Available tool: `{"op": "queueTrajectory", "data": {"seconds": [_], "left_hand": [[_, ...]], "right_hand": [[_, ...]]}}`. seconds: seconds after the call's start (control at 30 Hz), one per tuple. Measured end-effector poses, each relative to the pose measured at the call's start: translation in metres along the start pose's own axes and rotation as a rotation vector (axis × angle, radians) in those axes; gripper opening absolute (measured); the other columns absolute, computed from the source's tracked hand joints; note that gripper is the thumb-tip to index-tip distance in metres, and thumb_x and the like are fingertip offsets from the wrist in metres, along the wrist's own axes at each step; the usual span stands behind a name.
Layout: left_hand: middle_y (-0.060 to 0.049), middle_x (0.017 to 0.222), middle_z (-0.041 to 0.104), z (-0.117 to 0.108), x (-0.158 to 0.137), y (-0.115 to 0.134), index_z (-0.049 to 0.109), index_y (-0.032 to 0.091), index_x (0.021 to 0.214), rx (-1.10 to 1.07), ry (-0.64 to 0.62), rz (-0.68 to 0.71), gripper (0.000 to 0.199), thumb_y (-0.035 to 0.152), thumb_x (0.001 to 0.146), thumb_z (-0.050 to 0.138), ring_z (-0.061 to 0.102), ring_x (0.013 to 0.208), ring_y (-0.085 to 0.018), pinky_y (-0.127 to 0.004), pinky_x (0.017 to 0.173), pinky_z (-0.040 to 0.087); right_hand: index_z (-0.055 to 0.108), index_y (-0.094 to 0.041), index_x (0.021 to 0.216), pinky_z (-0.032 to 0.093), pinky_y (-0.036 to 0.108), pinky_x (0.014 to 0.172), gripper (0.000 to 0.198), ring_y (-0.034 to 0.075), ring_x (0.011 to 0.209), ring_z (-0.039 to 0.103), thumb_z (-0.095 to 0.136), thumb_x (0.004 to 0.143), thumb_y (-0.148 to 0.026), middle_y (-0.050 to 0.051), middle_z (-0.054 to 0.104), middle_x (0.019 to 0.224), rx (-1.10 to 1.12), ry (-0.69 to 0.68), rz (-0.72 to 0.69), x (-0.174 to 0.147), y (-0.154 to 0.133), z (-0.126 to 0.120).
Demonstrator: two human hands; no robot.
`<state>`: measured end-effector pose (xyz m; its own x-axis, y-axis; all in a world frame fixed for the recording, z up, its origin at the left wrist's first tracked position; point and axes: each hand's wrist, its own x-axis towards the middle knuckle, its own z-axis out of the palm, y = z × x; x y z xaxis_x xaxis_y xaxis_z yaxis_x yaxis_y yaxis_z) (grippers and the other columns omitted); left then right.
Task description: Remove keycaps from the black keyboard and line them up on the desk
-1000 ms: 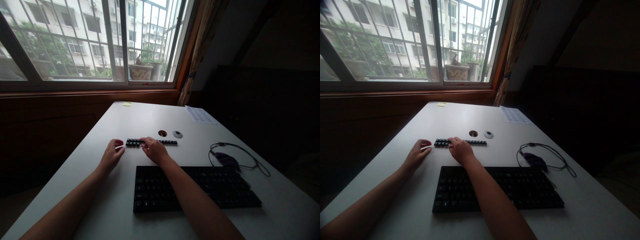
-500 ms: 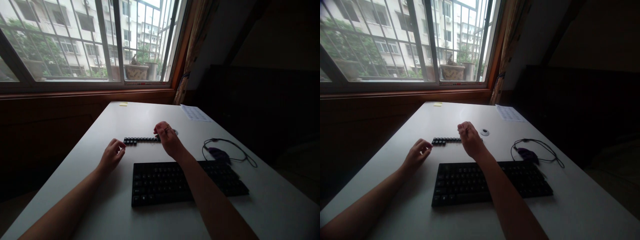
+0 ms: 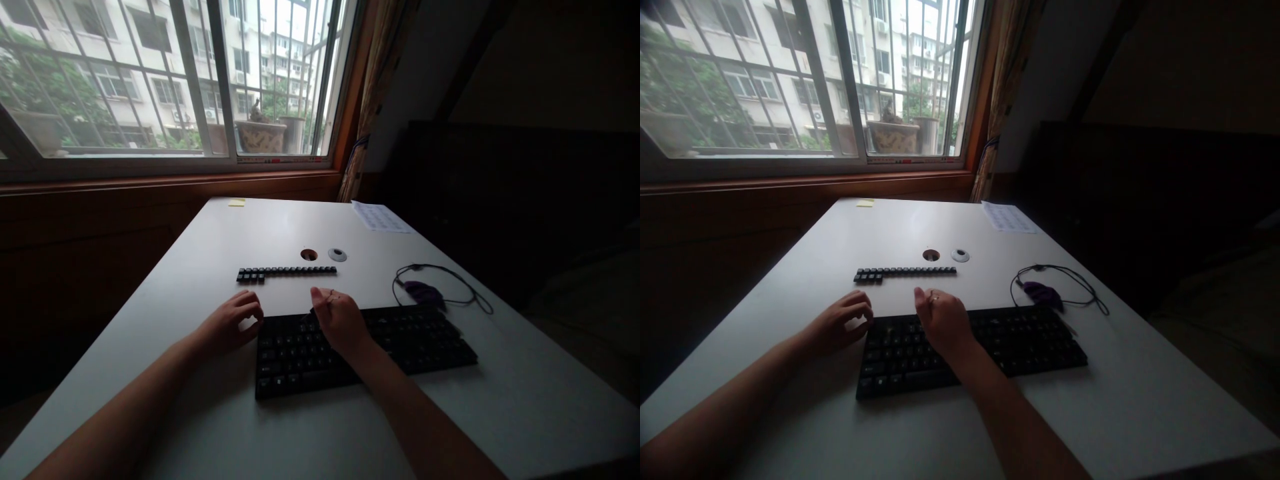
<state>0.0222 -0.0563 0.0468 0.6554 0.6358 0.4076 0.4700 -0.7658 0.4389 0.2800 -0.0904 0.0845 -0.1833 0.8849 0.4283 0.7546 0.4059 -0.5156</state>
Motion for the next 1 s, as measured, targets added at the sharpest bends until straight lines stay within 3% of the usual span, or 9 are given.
{"op": "queueTrajectory", "data": {"seconds": [0.33,0.57,0.73,0.87,1.0], "left_hand": [[-0.005,0.085,0.054,0.002,-0.001,-0.002,0.057,0.018,0.081,0.027,0.018,0.049,0.007,0.015,0.088,0.055,0.05,0.077,-0.017,-0.028,0.069,0.044],[-0.004,0.086,0.053,0.003,-0.003,-0.004,0.055,0.018,0.081,0.018,-0.004,0.035,0.008,0.016,0.088,0.055,0.05,0.076,-0.016,-0.028,0.068,0.043],[-0.004,0.087,0.052,0.002,-0.004,-0.004,0.054,0.018,0.082,0.017,-0.02,0.03,0.007,0.016,0.089,0.054,0.049,0.077,-0.016,-0.028,0.068,0.042],[-0.005,0.088,0.053,0.002,-0.003,-0.004,0.054,0.018,0.083,0.009,-0.02,0.024,0.007,0.016,0.09,0.054,0.05,0.077,-0.016,-0.028,0.068,0.043],[-0.005,0.089,0.053,0.001,-0.003,-0.003,0.055,0.018,0.083,0.004,-0.034,0.023,0.007,0.016,0.09,0.054,0.05,0.078,-0.016,-0.028,0.068,0.043]], "right_hand": [[0.057,-0.019,0.067,0.028,0.028,0.061,0.043,0.012,0.061,0.052,0.037,0.101,-0.037,0.0,0.059,0.068,-0.165,-0.192,-0.163,-0.003,-0.009,0.003],[0.058,-0.019,0.065,0.025,0.029,0.058,0.04,0.012,0.059,0.05,0.045,0.099,-0.036,0.0,0.061,0.065,-0.22,-0.211,-0.16,-0.004,-0.009,0.0],[0.062,-0.02,0.07,0.02,0.031,0.055,0.038,0.014,0.057,0.051,0.044,0.098,-0.037,0.004,0.065,0.07,-0.364,-0.174,-0.163,-0.017,-0.025,0.004],[0.063,-0.019,0.07,0.022,0.031,0.055,0.037,0.015,0.057,0.053,0.044,0.097,-0.036,0.006,0.067,0.072,-0.338,-0.134,-0.015,-0.018,-0.03,0.007],[0.06,-0.02,0.063,0.027,0.029,0.058,0.039,0.016,0.06,0.055,0.045,0.095,-0.037,0.005,0.064,0.066,-0.135,-0.169,0.19,-0.01,-0.016,0.004]]}}
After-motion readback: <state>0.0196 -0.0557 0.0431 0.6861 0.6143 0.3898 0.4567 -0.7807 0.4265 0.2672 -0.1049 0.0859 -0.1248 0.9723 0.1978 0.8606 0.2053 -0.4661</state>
